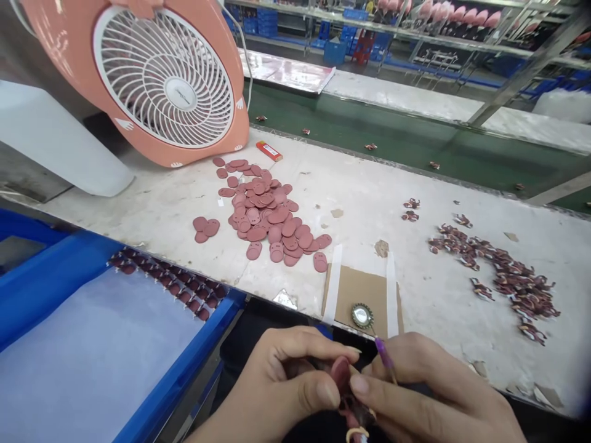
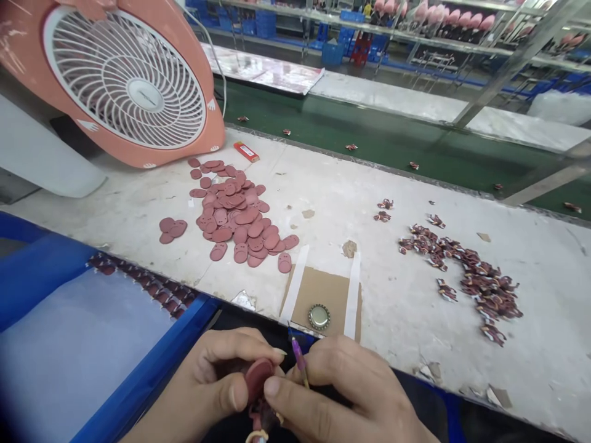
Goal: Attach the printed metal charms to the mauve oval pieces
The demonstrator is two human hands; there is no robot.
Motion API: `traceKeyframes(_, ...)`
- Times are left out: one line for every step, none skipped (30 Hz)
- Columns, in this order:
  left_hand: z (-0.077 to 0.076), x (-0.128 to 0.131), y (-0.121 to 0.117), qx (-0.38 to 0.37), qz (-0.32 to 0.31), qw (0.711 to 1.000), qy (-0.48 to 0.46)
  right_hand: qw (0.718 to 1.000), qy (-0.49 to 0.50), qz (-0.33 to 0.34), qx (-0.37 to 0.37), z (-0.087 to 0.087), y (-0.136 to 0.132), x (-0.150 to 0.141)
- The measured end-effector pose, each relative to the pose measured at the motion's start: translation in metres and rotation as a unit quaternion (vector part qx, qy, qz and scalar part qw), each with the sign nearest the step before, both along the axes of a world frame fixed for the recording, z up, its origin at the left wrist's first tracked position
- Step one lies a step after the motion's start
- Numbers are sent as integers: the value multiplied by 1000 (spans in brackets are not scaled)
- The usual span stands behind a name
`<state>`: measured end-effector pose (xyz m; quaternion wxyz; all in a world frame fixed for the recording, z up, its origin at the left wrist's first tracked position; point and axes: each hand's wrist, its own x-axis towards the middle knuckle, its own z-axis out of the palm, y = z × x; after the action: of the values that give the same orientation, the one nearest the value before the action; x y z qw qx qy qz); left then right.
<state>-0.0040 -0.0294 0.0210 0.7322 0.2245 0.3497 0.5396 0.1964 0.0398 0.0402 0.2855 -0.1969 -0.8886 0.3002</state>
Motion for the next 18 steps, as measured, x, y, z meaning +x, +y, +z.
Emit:
traceKeyframes(-2,1,-1,-8,14,1000,3,1000,-1,-9,-4,-2,0,-1)
traceKeyframes(-5,3,-2,-15,48,999,14,1000,3,-23,1,-4,0,-3)
traceKeyframes(-7,5,-3,-22,100,994,34,999,9,-42,17,-6,-1,-4)
traceKeyframes(-8,8,-4,-28,165,984,58,997,11,-60,40,-8,-1,-6)
traceKeyframes(-9,11,-5,-32,230,969,83,995,7,-75,67,-11,-1,-7)
traceKeyframes(-9,15,-6,-32,284,953,103,992,3,-82,101,-14,0,-9)
traceKeyframes(-8,18,-6,-32,320,940,115,987,-1,-84,136,-17,0,-11)
traceKeyframes(-7,21,-6,-33,342,932,118,982,-4,-85,171,-20,1,-13)
traceKeyframes(-6,24,-6,-33,353,928,117,976,-1,-87,202,-22,1,-16)
traceKeyframes(-4,26,-6,-33,360,925,113,969,5,-91,228,-24,2,-19)
traceKeyframes(-2,27,-5,-33,367,923,109,963,13,-98,249,-24,3,-23)
traceKeyframes(-1,27,-5,-33,373,921,104,959,21,-99,266,-24,4,-27)
traceKeyframes(0,27,-4,-33,378,920,101,955,26,-95,279,-24,5,-31)
traceKeyframes(0,26,-4,-33,382,918,101,952,34,-88,291,-23,5,-35)
traceKeyframes(0,25,-4,-35,386,916,102,949,41,-83,302,-23,6,-38)
traceKeyframes(-1,24,-4,-40,390,914,104,946,47,-81,310,-23,5,-39)
traceKeyframes(-2,23,-5,-46,395,911,106,945,53,-88,310,-25,5,-39)
traceKeyframes(-3,22,-5,-53,402,908,110,950,59,-97,291,-27,4,-36)
